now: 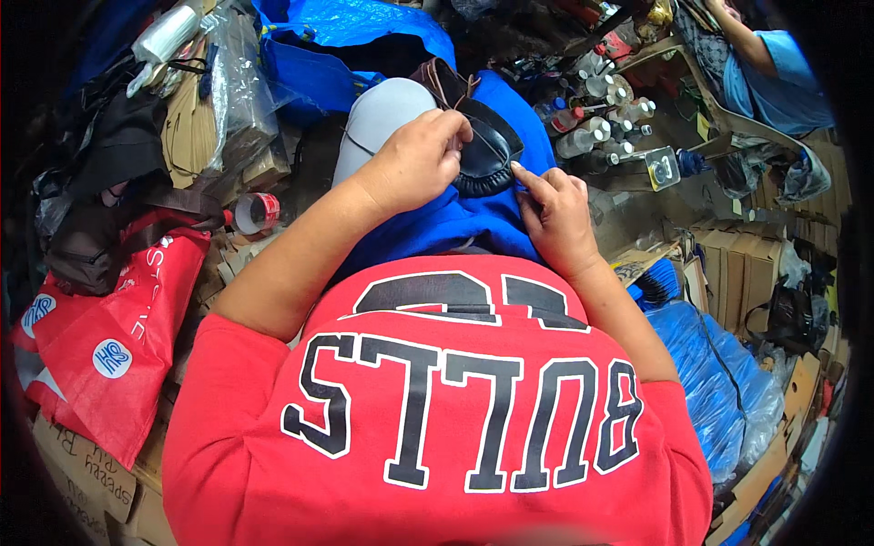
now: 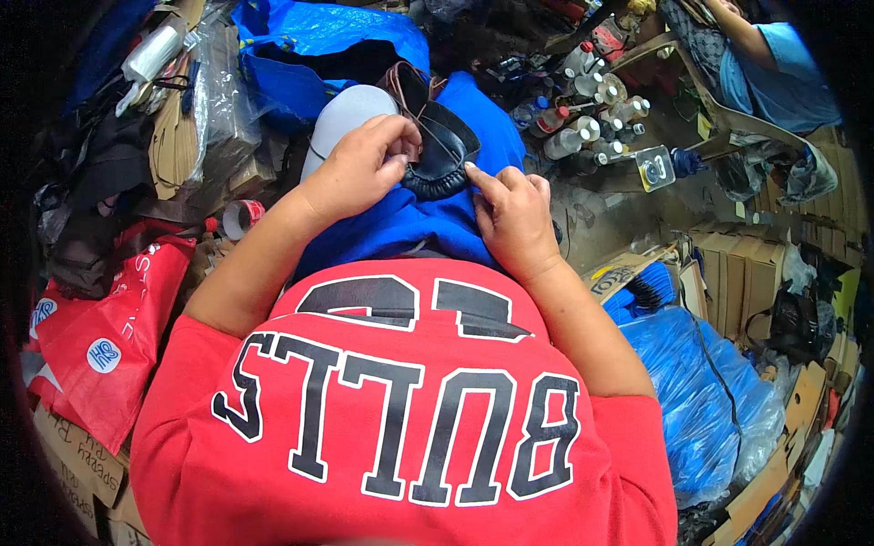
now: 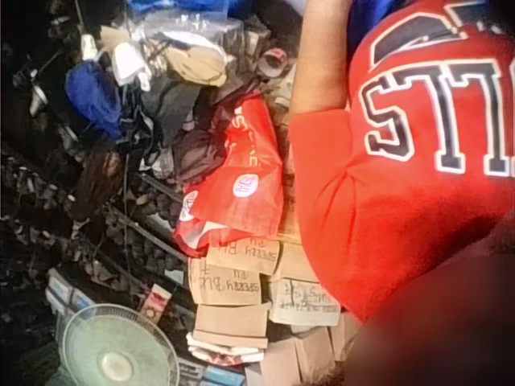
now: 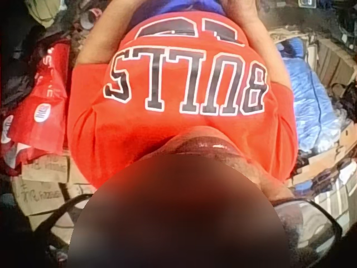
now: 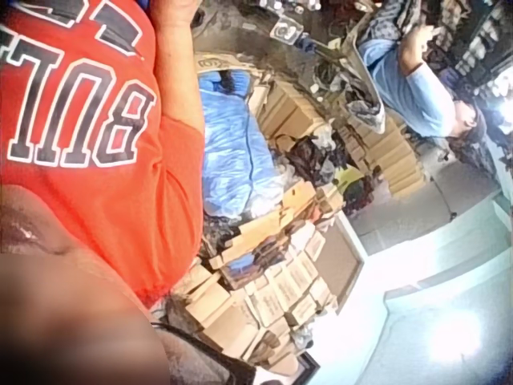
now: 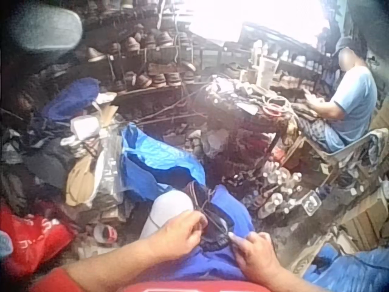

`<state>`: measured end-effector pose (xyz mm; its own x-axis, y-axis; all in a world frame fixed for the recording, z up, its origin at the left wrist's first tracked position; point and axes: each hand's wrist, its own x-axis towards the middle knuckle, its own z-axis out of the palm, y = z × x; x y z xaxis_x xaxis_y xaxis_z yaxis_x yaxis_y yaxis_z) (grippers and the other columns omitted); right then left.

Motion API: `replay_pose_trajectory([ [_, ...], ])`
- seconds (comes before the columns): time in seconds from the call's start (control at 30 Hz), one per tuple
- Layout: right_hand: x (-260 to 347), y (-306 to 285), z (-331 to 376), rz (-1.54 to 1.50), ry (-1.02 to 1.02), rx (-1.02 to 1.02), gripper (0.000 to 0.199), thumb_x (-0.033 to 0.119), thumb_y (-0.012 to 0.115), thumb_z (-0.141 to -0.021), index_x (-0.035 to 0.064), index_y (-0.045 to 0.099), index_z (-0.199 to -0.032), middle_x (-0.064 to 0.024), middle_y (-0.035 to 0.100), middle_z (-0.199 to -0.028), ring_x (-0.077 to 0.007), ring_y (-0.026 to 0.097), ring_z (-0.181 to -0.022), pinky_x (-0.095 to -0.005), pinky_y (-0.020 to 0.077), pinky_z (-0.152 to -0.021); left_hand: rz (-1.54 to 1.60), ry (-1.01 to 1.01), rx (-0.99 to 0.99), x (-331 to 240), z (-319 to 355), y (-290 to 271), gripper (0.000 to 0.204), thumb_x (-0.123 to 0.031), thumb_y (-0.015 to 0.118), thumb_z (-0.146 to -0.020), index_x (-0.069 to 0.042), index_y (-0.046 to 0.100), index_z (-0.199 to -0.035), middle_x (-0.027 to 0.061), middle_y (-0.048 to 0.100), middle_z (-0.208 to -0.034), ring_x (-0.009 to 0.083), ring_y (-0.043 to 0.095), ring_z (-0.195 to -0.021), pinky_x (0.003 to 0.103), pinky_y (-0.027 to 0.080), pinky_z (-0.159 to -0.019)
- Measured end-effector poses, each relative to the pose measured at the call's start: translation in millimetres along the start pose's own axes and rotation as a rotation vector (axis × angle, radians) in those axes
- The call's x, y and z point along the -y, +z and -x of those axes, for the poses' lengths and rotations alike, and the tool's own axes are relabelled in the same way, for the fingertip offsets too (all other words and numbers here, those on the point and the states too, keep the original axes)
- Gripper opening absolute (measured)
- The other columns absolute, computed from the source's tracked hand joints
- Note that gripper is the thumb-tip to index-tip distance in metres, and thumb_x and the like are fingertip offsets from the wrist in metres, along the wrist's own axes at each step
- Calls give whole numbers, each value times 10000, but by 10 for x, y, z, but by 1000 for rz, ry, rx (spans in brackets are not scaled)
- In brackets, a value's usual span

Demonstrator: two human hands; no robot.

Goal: Sewing the leather upper and lining of a shoe by hand with a needle and thread.

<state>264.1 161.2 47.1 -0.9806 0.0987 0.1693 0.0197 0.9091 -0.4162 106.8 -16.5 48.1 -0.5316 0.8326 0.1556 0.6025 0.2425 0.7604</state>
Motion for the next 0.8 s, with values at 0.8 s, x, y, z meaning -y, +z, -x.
replay_pose_trajectory([
  [0.8,-106,-68,-35,-201,138,71,296,82,644,-777,151,683,-1062,-65,510,-723,-214,533,-723,-324,414,-683,-282,143,-156,83,-15,208,129,-42,660,-765,-95,683,-880,98,568,-807,277,575,-795,371,458,-680],
])
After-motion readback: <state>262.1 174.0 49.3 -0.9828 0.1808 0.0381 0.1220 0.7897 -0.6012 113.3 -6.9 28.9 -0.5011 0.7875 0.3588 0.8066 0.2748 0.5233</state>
